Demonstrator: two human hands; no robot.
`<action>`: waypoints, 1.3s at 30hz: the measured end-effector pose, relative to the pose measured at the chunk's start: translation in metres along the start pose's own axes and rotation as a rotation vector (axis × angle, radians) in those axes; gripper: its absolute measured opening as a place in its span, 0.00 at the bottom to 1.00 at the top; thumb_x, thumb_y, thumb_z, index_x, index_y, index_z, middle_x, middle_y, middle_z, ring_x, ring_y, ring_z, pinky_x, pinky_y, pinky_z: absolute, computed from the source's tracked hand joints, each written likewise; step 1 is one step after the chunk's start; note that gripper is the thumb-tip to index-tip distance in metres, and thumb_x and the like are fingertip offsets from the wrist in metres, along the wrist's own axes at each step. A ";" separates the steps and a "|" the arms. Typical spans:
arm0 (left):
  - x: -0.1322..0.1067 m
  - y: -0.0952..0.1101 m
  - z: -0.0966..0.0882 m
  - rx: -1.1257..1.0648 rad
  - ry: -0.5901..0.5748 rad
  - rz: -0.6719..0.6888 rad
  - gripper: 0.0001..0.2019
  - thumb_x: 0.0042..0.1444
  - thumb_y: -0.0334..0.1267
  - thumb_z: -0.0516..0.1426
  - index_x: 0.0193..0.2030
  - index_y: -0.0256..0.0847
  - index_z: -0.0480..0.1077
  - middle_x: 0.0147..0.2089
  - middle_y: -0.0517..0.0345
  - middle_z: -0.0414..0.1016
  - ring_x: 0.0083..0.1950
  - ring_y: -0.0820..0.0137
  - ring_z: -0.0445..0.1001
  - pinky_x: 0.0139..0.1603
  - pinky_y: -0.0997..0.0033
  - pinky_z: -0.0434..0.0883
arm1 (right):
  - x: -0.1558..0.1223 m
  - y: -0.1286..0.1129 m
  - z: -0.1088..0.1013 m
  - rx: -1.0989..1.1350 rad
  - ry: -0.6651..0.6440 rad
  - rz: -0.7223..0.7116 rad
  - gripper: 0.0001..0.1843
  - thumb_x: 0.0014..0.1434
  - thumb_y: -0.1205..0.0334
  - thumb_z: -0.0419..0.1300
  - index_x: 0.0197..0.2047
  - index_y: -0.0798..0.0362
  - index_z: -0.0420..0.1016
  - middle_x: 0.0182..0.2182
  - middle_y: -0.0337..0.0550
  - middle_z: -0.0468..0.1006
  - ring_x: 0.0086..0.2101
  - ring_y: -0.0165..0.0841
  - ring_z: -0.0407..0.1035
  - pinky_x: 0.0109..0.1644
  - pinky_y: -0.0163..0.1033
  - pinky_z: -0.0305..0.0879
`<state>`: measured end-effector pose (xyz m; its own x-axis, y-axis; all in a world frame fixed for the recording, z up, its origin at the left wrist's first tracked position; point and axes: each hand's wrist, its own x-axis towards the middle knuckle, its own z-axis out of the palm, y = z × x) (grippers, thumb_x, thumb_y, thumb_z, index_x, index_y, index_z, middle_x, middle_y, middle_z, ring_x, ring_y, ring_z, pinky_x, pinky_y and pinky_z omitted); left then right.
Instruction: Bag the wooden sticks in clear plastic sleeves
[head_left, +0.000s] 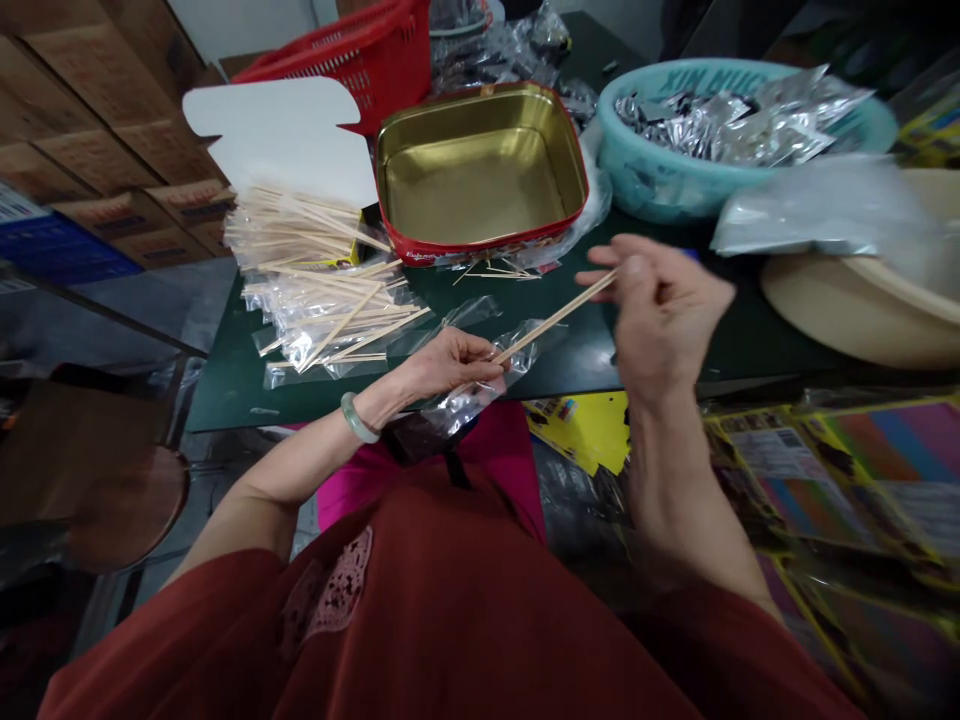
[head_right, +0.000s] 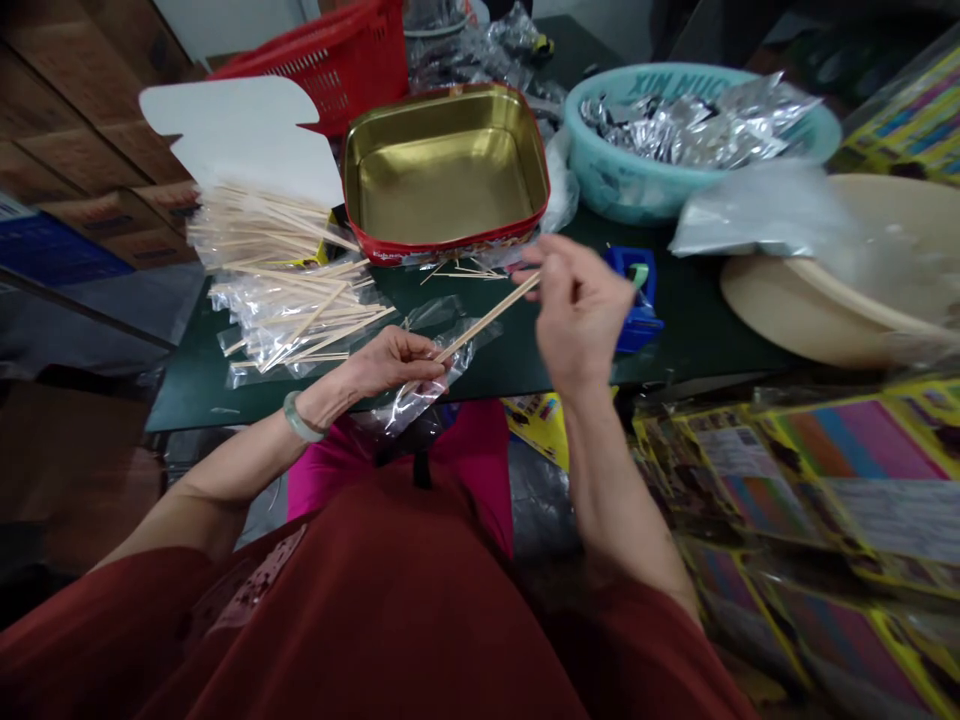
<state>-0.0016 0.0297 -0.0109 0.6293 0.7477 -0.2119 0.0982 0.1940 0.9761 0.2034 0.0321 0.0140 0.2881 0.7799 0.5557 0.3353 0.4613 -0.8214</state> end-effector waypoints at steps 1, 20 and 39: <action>0.001 -0.001 0.000 -0.019 0.019 0.031 0.12 0.50 0.42 0.65 0.32 0.32 0.75 0.26 0.58 0.76 0.23 0.79 0.70 0.24 0.79 0.63 | -0.011 -0.004 0.007 -0.056 -0.111 -0.019 0.13 0.63 0.60 0.53 0.43 0.53 0.77 0.39 0.48 0.82 0.36 0.35 0.78 0.40 0.43 0.74; -0.009 -0.001 -0.001 0.190 0.086 0.143 0.21 0.55 0.53 0.60 0.29 0.33 0.74 0.24 0.59 0.74 0.24 0.79 0.66 0.25 0.79 0.62 | -0.035 -0.002 0.026 0.122 -0.267 0.258 0.05 0.54 0.64 0.60 0.27 0.52 0.74 0.18 0.33 0.71 0.19 0.25 0.64 0.24 0.32 0.61; -0.001 0.002 0.011 0.263 0.491 0.417 0.10 0.56 0.39 0.58 0.28 0.35 0.72 0.21 0.63 0.68 0.21 0.79 0.63 0.22 0.79 0.59 | -0.048 -0.019 0.018 -0.415 -0.125 -0.535 0.09 0.64 0.63 0.55 0.41 0.52 0.77 0.29 0.42 0.79 0.28 0.29 0.72 0.34 0.35 0.66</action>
<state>0.0064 0.0226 -0.0079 0.2393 0.9393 0.2459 0.1467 -0.2854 0.9471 0.1669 -0.0069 0.0008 -0.1103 0.5447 0.8313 0.7258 0.6156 -0.3070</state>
